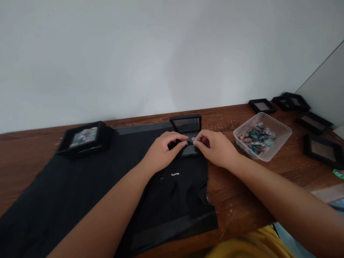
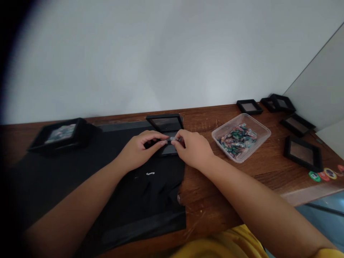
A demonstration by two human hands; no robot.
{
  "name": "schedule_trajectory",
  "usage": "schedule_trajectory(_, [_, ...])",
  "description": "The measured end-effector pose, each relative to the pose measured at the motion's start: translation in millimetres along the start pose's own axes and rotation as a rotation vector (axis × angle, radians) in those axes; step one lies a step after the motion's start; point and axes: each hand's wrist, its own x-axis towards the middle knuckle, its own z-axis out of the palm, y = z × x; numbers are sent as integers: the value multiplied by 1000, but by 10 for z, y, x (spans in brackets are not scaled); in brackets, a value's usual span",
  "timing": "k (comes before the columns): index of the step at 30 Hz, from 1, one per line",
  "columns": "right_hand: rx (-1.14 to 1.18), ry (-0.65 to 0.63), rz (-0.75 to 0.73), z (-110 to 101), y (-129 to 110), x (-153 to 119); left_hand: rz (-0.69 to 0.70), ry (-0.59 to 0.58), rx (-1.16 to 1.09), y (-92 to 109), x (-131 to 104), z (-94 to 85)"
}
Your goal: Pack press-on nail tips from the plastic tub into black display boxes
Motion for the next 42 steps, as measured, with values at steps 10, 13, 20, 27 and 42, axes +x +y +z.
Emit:
schedule_trajectory(10, [-30,7,32,-42,-37,-4,5,-7,73,-47,-47,-131])
schedule_trajectory(13, [-34,11,38,-50,-33,-8,-13,-12,129,-69,-50,-196])
schedule_trajectory(20, [-36,8,26,-46,-9,6,-29,-36,119,-46,-33,-221])
schedule_trajectory(27, [-43,-1,23,-30,-20,2,-57,-39,120,-24,-36,-221])
schedule_trajectory(42, [-56,-9,14,-23,3,12,15,-105,90,-84,-43,-231])
